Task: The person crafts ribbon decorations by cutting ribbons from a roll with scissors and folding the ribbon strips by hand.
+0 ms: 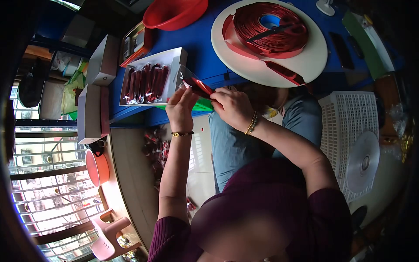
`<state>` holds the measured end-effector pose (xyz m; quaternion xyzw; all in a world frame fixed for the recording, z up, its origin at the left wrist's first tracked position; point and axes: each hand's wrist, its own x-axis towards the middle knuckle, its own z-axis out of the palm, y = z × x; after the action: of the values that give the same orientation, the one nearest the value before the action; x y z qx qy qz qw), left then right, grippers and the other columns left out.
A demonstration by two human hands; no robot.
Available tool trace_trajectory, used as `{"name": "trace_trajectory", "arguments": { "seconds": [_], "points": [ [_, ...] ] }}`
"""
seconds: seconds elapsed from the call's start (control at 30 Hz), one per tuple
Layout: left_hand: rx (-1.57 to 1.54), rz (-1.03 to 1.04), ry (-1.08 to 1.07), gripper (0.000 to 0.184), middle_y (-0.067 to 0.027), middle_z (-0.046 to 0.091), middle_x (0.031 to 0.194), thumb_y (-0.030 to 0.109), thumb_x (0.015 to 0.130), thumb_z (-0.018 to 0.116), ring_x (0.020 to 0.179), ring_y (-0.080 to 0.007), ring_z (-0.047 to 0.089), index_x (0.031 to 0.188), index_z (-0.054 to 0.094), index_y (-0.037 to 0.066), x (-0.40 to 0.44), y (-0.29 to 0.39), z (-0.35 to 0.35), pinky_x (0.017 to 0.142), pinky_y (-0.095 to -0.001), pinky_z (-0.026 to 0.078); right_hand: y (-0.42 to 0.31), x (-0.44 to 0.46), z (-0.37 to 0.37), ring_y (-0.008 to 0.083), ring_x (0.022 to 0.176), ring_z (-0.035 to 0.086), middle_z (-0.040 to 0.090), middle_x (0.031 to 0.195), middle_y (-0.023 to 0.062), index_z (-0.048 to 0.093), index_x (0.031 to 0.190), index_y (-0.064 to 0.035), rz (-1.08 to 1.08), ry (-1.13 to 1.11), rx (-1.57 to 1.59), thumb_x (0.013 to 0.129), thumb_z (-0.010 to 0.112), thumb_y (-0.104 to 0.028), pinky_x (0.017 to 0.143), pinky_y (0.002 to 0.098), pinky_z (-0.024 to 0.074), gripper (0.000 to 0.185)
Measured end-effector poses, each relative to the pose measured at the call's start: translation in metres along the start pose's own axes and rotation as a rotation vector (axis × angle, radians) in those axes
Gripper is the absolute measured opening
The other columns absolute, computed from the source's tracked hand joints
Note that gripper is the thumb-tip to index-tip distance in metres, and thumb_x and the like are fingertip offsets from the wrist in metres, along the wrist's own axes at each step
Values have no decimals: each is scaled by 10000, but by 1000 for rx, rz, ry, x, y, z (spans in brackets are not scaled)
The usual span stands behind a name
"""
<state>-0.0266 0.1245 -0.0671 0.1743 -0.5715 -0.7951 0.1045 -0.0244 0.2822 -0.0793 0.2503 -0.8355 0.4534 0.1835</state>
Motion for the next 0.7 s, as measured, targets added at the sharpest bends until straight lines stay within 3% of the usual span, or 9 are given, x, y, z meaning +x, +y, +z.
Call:
{"name": "trace_trajectory", "arguments": {
  "seconds": [0.13,0.2,0.27,0.37,0.5,0.7],
  "points": [
    [41,-23,-98,153,-60,649,870,70,818,651,742,-113,604,940,616,-14,-10,-12,-2,646,-229,482,3,0,0,285,716,602,617,821,93,594,845,-35,-44,48,-33,746,624,-68,635,376,489,108],
    [131,-82,-246,192,-46,643,877,112,821,661,763,-105,588,963,611,-6,-10,-7,-6,677,-230,460,3,-2,-3,285,714,604,616,820,94,594,845,-34,-56,40,-30,743,628,-65,632,375,490,111],
    [92,7,-248,398,-44,607,926,226,807,690,843,-115,567,1091,539,-8,0,-6,-8,754,-252,442,-2,-5,-6,286,711,609,617,819,96,596,846,-37,-67,28,15,738,636,-61,623,370,495,118],
    [-112,-28,-213,361,-138,601,1057,207,896,555,983,-229,577,1162,464,-20,1,0,6,867,-350,435,-9,-12,-2,297,709,620,630,850,111,615,858,-36,-29,-19,76,719,666,-43,611,355,506,149],
    [-248,-131,-305,341,-179,580,1127,138,920,469,1118,-298,520,1218,426,-21,-1,-3,5,939,-394,404,-10,-12,-3,291,698,618,628,846,107,616,851,-32,-34,-20,96,714,669,-38,602,349,505,147],
    [-461,-221,-424,312,-185,564,1157,183,944,411,1126,-307,511,1184,476,-5,1,-11,-7,989,-411,376,-9,-16,-3,290,700,619,628,845,107,618,854,-29,-42,-33,74,712,671,-35,605,347,505,152]
  ]
}}
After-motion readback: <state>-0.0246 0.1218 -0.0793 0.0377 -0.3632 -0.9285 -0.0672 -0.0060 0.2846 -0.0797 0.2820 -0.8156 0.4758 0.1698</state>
